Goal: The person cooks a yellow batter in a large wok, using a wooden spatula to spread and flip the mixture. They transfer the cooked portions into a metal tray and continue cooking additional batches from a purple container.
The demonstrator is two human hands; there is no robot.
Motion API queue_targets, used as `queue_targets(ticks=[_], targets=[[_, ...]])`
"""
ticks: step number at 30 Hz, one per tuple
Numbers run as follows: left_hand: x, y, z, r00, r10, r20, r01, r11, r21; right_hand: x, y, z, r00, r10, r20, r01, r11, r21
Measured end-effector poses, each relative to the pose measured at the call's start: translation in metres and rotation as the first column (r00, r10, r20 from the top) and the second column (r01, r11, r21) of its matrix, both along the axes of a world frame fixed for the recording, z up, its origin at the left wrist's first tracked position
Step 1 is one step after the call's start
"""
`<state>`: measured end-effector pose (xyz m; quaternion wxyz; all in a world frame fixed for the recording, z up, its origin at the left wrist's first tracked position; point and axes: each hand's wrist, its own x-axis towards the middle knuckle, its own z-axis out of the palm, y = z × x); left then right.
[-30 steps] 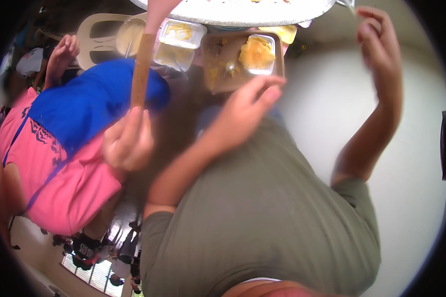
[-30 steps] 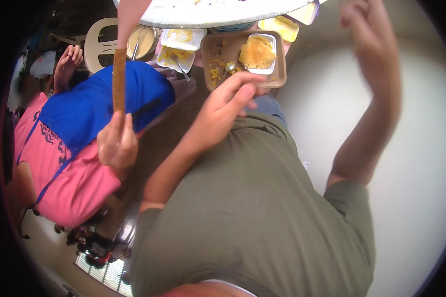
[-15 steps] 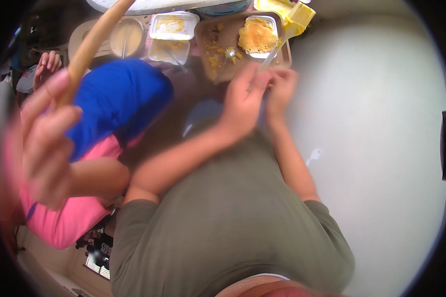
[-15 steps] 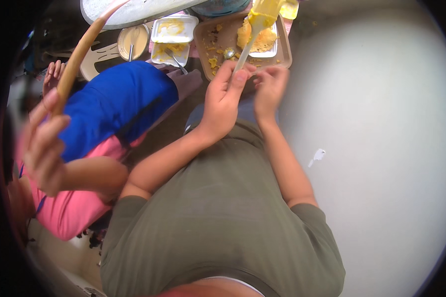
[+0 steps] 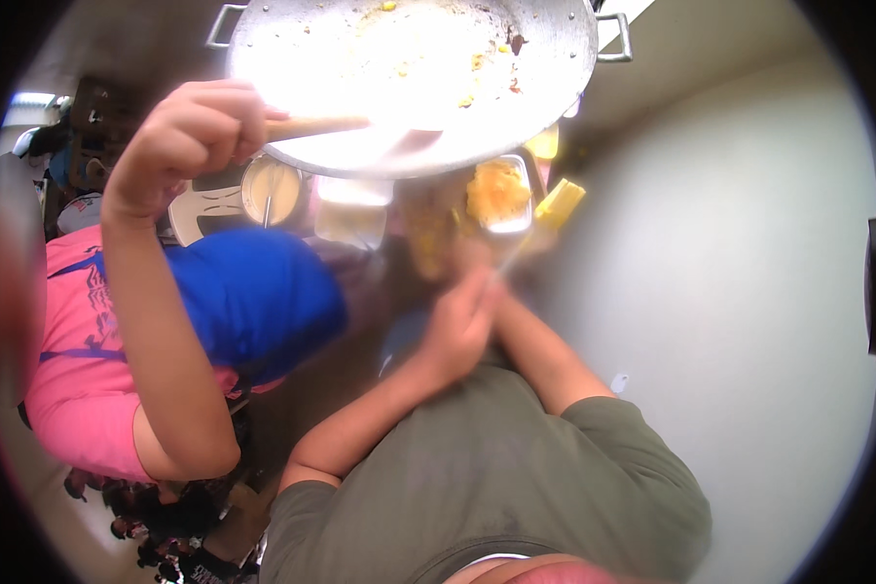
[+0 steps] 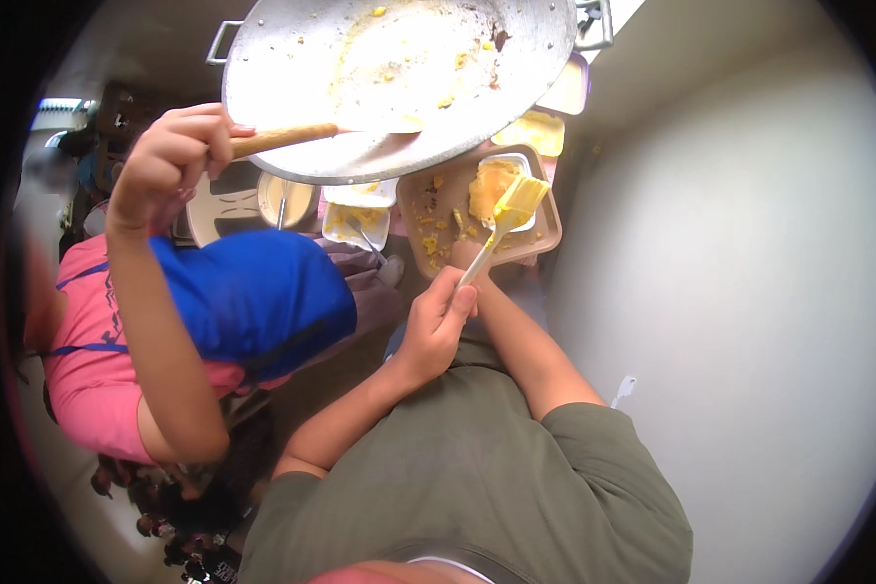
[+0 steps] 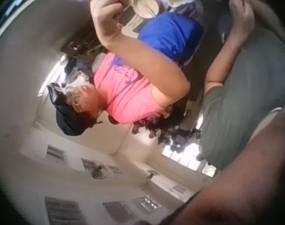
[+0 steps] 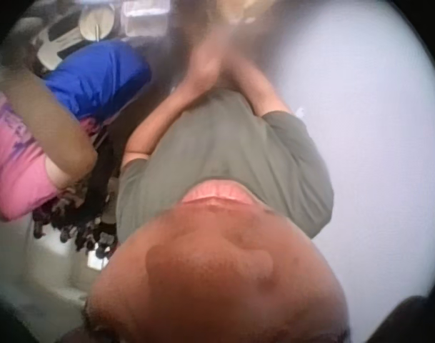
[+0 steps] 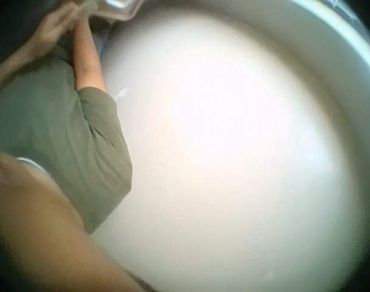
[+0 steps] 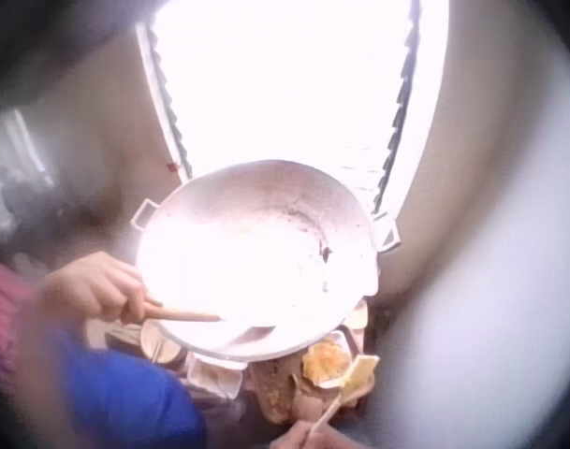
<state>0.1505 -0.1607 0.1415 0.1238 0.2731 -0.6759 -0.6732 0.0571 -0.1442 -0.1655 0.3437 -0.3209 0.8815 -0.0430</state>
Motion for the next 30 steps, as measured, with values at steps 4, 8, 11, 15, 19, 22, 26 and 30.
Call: queue_targets(ticks=[4,8,11,15,19,22,26,30], targets=[[0.01,-0.007,0.02,0.998,0.011,-0.069,-0.019,0.994,-0.109,-0.04,0.053,0.061,1.0,0.017,-0.024,-0.021,0.984,-0.178],[0.034,-0.019,0.025,0.991,0.041,-0.128,-0.075,0.959,-0.273,-0.105,0.141,0.219,0.987,0.016,-0.162,-0.055,0.969,-0.242],[0.047,-0.036,0.019,0.968,0.085,-0.236,-0.183,0.882,-0.434,-0.165,0.185,0.357,0.973,-0.193,-0.13,0.137,0.927,-0.35],[0.057,-0.061,0.033,0.944,0.042,-0.327,-0.249,0.739,-0.626,-0.188,0.124,0.506,0.884,-0.192,-0.427,-0.07,0.849,-0.524],[0.057,-0.084,0.051,0.94,0.029,-0.341,-0.298,0.557,-0.775,-0.246,-0.018,0.51,0.555,0.199,-0.808,-0.613,0.754,-0.236],[0.061,-0.088,0.061,0.944,0.119,-0.308,-0.328,0.451,-0.83,-0.232,-0.139,0.513,0.698,0.429,-0.574,-0.527,0.85,-0.006],[0.061,-0.091,0.065,0.927,0.174,-0.331,-0.374,0.387,-0.843,-0.318,-0.184,0.429,0.535,0.566,-0.627,-0.813,0.548,-0.2],[0.072,-0.086,0.063,0.923,0.235,-0.305,-0.377,0.396,-0.837,-0.329,-0.188,0.415,0.559,0.653,-0.511,-0.823,0.511,-0.247]])
